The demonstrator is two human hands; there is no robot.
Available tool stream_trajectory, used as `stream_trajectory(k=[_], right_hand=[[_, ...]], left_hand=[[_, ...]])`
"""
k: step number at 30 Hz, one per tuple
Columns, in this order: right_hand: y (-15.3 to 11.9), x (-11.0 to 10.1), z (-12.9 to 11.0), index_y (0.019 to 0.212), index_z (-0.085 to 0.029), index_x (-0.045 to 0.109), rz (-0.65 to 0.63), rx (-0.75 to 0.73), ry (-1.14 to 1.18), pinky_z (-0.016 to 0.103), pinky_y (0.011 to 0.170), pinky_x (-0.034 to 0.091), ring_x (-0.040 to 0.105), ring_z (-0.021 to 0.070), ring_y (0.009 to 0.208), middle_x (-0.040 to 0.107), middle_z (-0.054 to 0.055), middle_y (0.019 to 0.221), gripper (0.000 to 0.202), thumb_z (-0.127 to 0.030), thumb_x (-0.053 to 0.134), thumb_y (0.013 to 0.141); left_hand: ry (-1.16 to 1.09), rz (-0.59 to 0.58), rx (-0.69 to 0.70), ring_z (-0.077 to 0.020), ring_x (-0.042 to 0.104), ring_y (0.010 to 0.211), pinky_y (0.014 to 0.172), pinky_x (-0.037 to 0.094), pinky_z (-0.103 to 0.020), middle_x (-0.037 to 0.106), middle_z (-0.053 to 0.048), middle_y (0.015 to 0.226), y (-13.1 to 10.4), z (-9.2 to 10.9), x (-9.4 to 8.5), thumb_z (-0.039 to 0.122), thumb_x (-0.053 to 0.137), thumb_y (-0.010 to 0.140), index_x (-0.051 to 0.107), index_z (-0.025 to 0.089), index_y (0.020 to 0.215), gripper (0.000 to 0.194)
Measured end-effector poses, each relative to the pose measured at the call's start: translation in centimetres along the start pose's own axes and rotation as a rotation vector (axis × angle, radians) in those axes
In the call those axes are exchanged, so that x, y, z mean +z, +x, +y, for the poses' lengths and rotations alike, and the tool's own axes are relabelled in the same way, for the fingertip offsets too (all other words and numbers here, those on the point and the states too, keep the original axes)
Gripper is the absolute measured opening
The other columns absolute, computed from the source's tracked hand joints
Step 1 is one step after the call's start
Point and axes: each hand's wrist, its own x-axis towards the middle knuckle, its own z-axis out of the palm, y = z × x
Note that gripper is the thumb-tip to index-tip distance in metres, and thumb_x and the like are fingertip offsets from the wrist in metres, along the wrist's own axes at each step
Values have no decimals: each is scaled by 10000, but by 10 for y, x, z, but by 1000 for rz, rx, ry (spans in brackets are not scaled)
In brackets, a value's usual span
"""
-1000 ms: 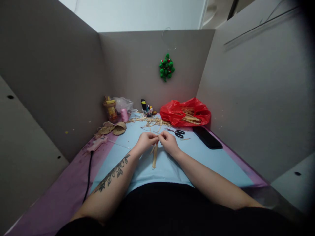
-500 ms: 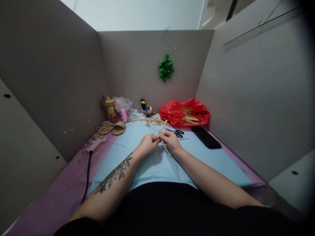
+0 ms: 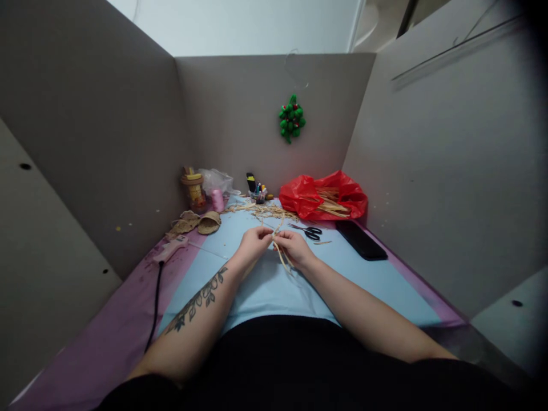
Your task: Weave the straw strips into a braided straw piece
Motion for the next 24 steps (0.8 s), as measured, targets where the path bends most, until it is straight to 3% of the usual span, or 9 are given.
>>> stream_trajectory(k=[5,14,19,24], right_hand=[[-2,1,0,553,-160,530,-30,27,-31,217,435,307,432,85,417,538,-31,471,226,-296,711,541],[-1,-3,-4,592,-154,540,-30,-26,-274,213,430,279,400,77,415,506,-46,453,228,-326,690,579],[-1,-6,-8,603,-153,536,-50,-53,-380,213,445,303,429,86,440,523,-35,469,169,-278,651,602],[-1,-8,-9,593,-159,526,-66,-34,-373,211,438,291,407,77,422,514,-39,462,131,-250,618,610]], left_hand=[[21,-158,-9,-128,573,586,556,422,-214,652,-36,652,-2,-7,0,257,601,669,673,105,832,234],[216,-114,-11,-110,501,514,499,342,-210,587,-10,530,-3,-6,-8,276,596,660,657,119,675,169],[149,-149,-85,-103,488,497,492,344,-208,571,3,532,-3,-5,-7,262,575,649,640,117,685,163],[142,-184,-22,-91,446,505,486,322,-201,536,19,534,-3,-4,-6,272,522,668,600,128,648,165]])
